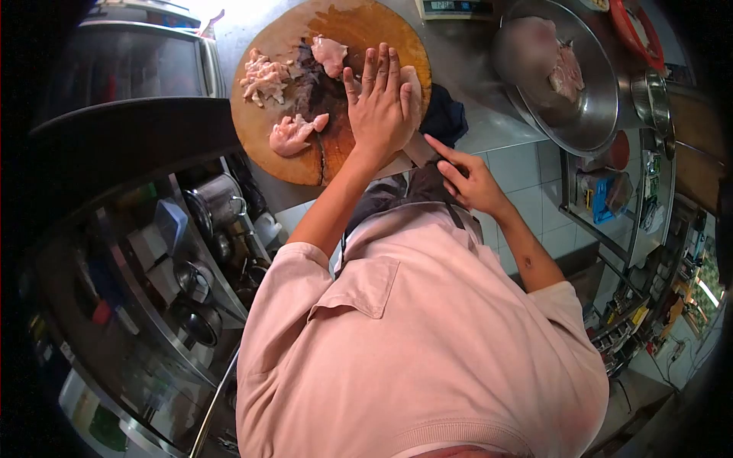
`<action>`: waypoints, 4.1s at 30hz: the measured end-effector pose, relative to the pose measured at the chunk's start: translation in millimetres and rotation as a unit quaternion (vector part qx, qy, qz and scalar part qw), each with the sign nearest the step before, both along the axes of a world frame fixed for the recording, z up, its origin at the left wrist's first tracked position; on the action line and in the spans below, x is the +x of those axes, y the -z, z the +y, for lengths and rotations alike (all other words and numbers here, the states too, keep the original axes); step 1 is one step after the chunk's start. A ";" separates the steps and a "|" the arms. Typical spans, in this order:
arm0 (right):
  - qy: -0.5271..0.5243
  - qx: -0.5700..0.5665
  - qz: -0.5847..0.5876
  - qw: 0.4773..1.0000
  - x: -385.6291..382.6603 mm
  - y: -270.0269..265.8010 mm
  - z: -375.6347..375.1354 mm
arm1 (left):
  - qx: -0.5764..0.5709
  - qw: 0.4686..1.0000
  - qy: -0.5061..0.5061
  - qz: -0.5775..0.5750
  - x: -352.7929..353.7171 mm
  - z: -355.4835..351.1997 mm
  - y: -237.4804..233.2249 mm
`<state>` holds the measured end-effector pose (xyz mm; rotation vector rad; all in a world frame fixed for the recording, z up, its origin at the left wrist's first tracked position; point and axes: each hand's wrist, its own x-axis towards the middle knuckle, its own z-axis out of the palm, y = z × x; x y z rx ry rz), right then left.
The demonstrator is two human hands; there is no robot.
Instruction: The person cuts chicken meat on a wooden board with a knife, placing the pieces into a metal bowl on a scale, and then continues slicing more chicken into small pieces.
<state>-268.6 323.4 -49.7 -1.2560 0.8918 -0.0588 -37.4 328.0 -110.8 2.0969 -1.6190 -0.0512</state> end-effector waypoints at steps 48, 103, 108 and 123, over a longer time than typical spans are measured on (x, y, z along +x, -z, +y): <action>0.072 0.124 -0.054 0.988 -108.0 -67.1 -40.9 | 0.082 0.991 -0.057 0.090 33.5 23.2 -41.9; -0.272 -0.390 0.257 0.841 -54.8 -45.1 -55.6 | -0.090 0.991 -0.082 0.048 -4.2 48.1 -25.4; -0.233 -0.308 0.162 0.908 -64.4 -70.6 -72.3 | -0.044 0.990 -0.135 0.017 30.5 70.6 -33.1; 0.004 -0.072 0.105 0.992 -44.9 -58.1 -64.3 | -0.041 0.979 0.186 0.075 29.4 17.4 -25.5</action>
